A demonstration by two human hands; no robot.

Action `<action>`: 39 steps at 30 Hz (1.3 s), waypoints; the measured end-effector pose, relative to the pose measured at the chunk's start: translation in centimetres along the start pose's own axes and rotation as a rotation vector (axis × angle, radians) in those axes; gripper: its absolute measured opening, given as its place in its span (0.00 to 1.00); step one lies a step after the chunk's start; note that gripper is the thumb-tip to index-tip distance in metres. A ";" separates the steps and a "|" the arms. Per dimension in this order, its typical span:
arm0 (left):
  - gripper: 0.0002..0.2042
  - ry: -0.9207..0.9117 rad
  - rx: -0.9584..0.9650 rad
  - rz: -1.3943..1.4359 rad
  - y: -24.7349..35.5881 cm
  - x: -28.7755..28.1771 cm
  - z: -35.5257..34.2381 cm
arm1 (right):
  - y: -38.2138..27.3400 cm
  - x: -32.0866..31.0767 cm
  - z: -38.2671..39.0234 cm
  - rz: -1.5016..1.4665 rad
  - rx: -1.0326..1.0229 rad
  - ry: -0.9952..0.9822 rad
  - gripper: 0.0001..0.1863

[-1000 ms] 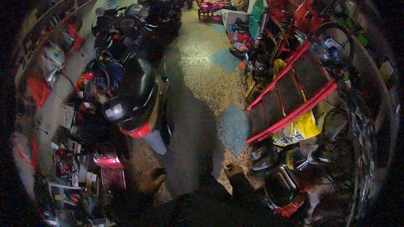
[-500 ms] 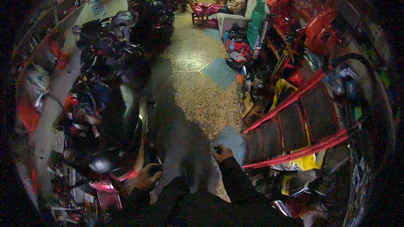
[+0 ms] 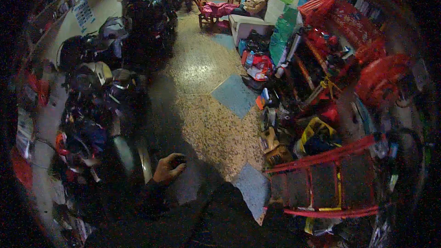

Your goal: The person works on the electrical system of a disassembled scooter, connecting wires and securing a blue component. They then walk through the workshop and use a cordless drill to fasten a front fender onto the scooter.

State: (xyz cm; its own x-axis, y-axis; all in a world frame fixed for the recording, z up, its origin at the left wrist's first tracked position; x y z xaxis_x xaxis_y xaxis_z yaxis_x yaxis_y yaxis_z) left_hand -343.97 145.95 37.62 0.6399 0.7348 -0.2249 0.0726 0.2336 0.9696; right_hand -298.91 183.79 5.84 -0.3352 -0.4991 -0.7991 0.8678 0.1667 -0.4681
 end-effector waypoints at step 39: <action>0.13 0.121 -0.014 -0.126 -0.5 -29.5 -69.0 | -75.1 15.2 -57.4 -0.044 0.004 0.054 0.22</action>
State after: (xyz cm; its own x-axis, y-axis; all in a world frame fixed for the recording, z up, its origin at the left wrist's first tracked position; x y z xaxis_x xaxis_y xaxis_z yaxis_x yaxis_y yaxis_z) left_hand -415.66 168.12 37.18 0.5296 0.7701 -0.3557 0.1355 0.3371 0.9317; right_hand -390.22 212.45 7.18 -0.3924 -0.4594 -0.7969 0.8532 0.1418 -0.5019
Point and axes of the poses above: each hand's wrist, its own z-axis away from the middle knuckle, its own x-axis out of the palm, y = z × x, the point moved 10 cm from there along -z, towards the middle knuckle, and after that the axes turned 1 degree about -y, right-handed, at the moved point
